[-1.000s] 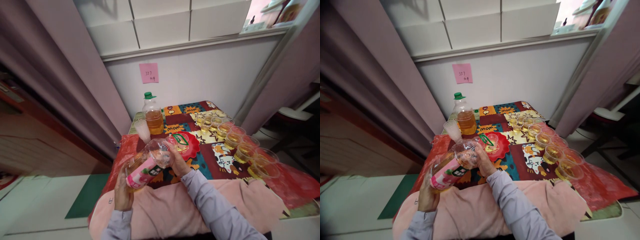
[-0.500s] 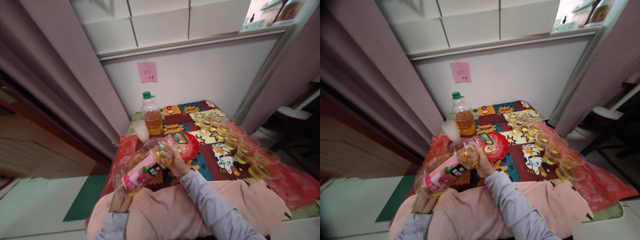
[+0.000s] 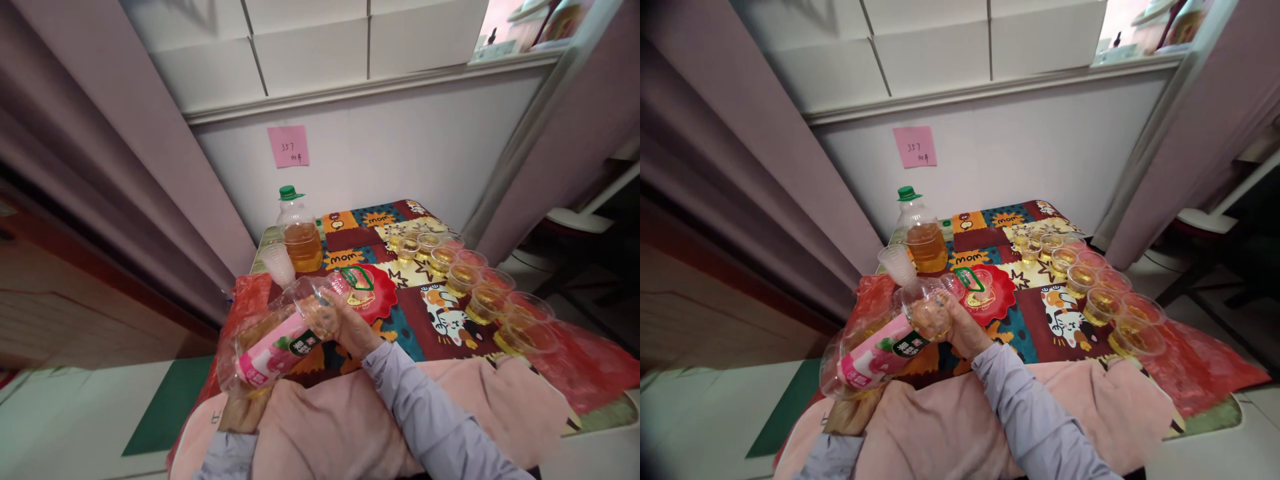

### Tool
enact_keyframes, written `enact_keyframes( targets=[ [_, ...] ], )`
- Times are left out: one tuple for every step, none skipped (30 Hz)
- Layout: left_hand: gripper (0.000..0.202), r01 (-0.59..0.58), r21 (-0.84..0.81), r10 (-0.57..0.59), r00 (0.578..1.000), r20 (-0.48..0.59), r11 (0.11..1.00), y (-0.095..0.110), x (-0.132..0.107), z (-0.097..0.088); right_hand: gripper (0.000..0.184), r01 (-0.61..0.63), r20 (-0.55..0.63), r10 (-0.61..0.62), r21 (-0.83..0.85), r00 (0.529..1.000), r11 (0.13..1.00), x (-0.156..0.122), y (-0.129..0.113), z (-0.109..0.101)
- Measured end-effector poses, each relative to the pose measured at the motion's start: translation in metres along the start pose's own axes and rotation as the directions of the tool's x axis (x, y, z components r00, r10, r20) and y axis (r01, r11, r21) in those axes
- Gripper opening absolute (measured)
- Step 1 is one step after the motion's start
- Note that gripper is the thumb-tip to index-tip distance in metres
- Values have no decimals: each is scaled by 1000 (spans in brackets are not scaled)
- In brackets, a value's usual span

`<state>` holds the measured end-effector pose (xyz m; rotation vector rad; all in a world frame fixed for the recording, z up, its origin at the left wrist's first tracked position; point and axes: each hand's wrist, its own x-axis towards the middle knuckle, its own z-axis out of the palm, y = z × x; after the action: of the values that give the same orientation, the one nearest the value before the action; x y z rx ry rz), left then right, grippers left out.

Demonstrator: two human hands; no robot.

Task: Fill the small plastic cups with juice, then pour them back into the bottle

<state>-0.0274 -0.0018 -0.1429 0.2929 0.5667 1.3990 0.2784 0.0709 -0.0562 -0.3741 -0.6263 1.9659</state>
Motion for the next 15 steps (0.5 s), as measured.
enact_keyframes(
  targets=[
    [66, -3, 9, 3, 999, -38, 1000, 0, 1, 1, 79, 2, 10, -2, 1, 1000, 1000, -1, -1, 1],
    [63, -11, 35, 14, 995, -97, 999, 0, 1, 3, 80, 4, 19, -4, -3, 1000, 1000, -2, -2, 1],
    [62, -20, 70, 31, 987, -160, 997, 0, 0, 8, 82, 6, 28, -6, -8, 1000, 1000, -2, -3, 2],
    [64, -30, 101, 50, 977, -209, 994, -1, -1, 13, 83, 7, 35, -7, -16, 999, 1000, -3, -4, 2],
    [68, -36, 131, 66, 970, -236, 991, -1, -2, 18, 84, 7, 43, -6, -24, 999, 1000, -3, -5, 2],
    [73, -41, 156, 78, 968, -237, 987, -1, -2, 23, 85, 9, 50, -7, -30, 999, 1000, -4, -6, 2],
    [77, -52, 171, 89, 972, -218, 984, -1, -3, 27, 85, 11, 59, -9, -35, 998, 999, -4, -7, 2],
    [79, -65, 171, 96, 979, -182, 983, 0, -3, 31, 85, 17, 70, -15, -37, 997, 999, -4, -7, 1],
    [79, -73, 156, 95, 986, -137, 985, 0, -3, 34, 85, 24, 80, -21, -37, 997, 999, -4, -8, 0],
    [77, -72, 132, 85, 992, -91, 989, 0, -2, 37, 84, 31, 88, -28, -36, 996, 999, -4, -8, -1],
    [74, -63, 104, 69, 996, -49, 993, 1, -2, 41, 83, 37, 93, -33, -34, 995, 999, -4, -9, -2],
    [72, -51, 83, 52, 998, -17, 995, 1, -1, 45, 84, 40, 97, -36, -33, 995, 999, -4, -9, -3],
    [71, -47, 73, 47, 999, 2, 996, 2, 1, 50, 86, 40, 104, -36, -32, 994, 999, -4, -10, -3],
    [70, -59, 79, 59, 998, 0, 995, 1, 2, 57, 89, 39, 112, -35, -31, 993, 999, -4, -10, -4],
    [68, -89, 97, 92, 995, -26, 991, 0, 3, 63, 92, 39, 122, -35, -28, 992, 999, -4, -10, -4]
  ],
)
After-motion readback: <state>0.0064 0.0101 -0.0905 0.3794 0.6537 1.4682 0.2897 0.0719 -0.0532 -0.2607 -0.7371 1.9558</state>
